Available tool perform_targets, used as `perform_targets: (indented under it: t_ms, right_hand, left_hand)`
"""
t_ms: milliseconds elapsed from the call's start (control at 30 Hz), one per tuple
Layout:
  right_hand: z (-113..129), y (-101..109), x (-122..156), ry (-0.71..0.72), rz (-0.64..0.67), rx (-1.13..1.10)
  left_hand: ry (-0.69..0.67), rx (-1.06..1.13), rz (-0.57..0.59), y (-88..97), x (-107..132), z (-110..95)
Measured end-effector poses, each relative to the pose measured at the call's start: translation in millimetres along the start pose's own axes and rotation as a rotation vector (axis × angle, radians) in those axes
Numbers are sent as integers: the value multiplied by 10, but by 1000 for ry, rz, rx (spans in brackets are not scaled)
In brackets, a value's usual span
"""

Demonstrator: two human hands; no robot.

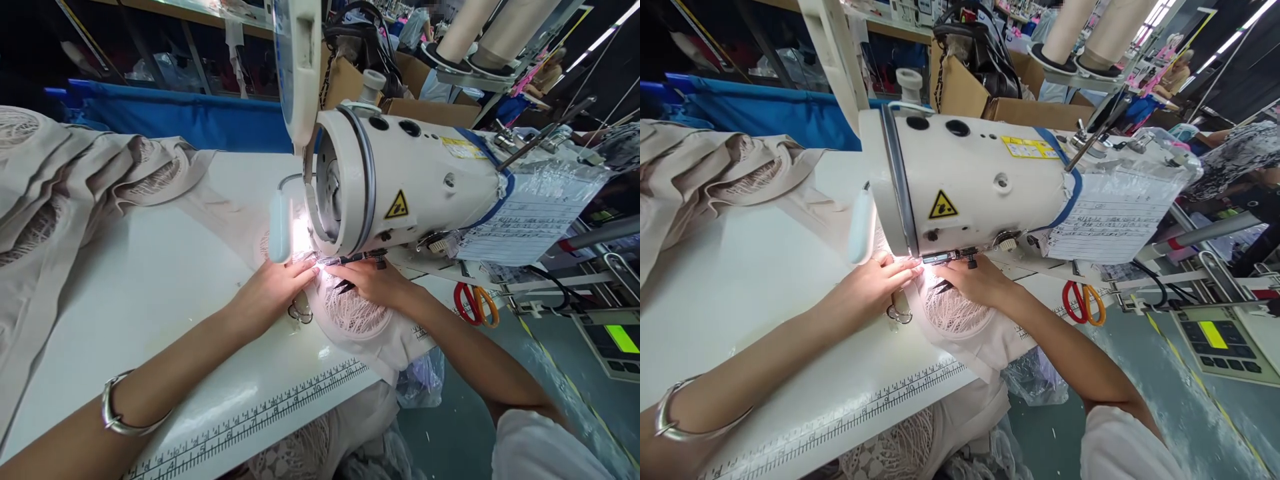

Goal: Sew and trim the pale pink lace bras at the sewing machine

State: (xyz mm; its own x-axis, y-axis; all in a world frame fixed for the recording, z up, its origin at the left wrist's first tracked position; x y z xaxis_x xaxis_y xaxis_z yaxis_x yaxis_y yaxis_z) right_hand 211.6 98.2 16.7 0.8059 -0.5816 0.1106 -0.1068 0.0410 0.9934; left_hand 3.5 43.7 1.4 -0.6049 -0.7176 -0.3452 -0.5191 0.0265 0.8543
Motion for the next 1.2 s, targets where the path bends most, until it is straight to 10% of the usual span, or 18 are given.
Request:
perform_targets:
  t_ms: [467, 733, 1200]
  right_hand:
    - [61, -35, 34, -107, -29, 37]
    - [-43, -131, -63, -307, -78, -39]
    - [91, -27, 77, -96, -158, 53]
  left_hand:
    - [28, -76, -24, 64, -32, 35]
    - [38, -279, -16, -40, -88, -416]
    - [31, -257, -57, -174, 15, -474]
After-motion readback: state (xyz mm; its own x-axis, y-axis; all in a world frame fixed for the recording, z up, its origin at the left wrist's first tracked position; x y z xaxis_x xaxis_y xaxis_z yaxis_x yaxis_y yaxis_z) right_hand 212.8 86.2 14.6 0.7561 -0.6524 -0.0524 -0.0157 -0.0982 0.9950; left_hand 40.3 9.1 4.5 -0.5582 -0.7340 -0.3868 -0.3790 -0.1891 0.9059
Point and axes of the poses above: each hand's wrist, its own x-axis away from the middle knuckle, its own y-axis out of the back of the hand, z = x × y, the point moved 3 cm from there along -x, towards the middle knuckle, and after that the axes turned 13 degrees about x, right-handed, at the moved point
